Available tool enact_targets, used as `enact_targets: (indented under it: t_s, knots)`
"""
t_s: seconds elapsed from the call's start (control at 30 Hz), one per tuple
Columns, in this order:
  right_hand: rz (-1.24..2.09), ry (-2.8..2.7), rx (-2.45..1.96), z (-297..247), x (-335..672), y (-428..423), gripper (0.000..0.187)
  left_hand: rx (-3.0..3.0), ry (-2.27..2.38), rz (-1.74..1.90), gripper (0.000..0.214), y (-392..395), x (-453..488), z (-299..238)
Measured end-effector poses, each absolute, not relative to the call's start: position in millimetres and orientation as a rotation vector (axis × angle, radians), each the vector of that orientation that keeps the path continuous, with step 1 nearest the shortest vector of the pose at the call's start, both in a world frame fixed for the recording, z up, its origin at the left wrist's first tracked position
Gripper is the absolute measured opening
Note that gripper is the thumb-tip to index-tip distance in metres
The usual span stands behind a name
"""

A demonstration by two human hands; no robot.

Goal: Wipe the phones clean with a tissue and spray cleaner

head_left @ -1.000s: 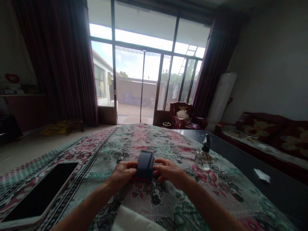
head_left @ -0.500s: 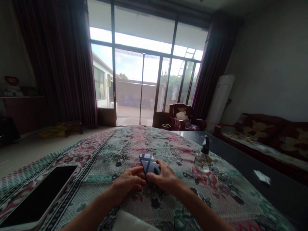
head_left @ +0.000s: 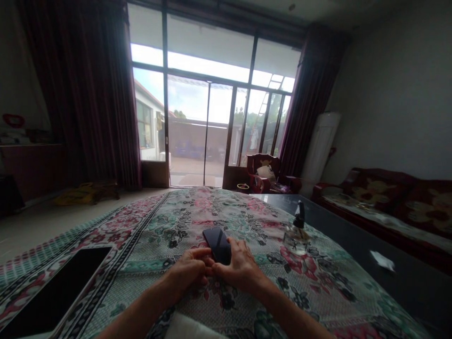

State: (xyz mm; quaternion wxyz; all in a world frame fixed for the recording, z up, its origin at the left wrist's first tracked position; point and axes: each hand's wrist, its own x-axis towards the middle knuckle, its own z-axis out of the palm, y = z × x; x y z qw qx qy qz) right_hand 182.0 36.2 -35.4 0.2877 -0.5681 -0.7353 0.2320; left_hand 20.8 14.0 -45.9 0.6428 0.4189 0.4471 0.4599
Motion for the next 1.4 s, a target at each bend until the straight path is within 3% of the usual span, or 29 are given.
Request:
enact_targets:
  t_s: [0.13,0.3,0.47,0.67,0.97,1.4]
  knots:
    - [0.517,-2.010,-1.484,-39,185,39,0.064,1.063,1.293,1.233,0.038,15,23,-51]
    - [0.378,-2.060,-1.495,-47,182,40,0.070,1.346,1.493,1.300,0.041,23,9,-65]
    - [0.174,-1.949,-1.503,-62,172,38,0.062,1.399,1.450,1.327,0.043,28,3,-72]
    - [0.150,-1.896,-1.447,-69,171,38,0.058,1.268,1.341,1.369,0.038,30,3,-74]
    - [0.180,-1.814,-1.446,-68,175,34,0.067,0.950,1.179,1.469,0.037,19,-12,-63]
    - [-0.065,-1.623,-1.770,-60,261,60,0.059,0.898,1.135,1.476,0.039,23,-17,-70]
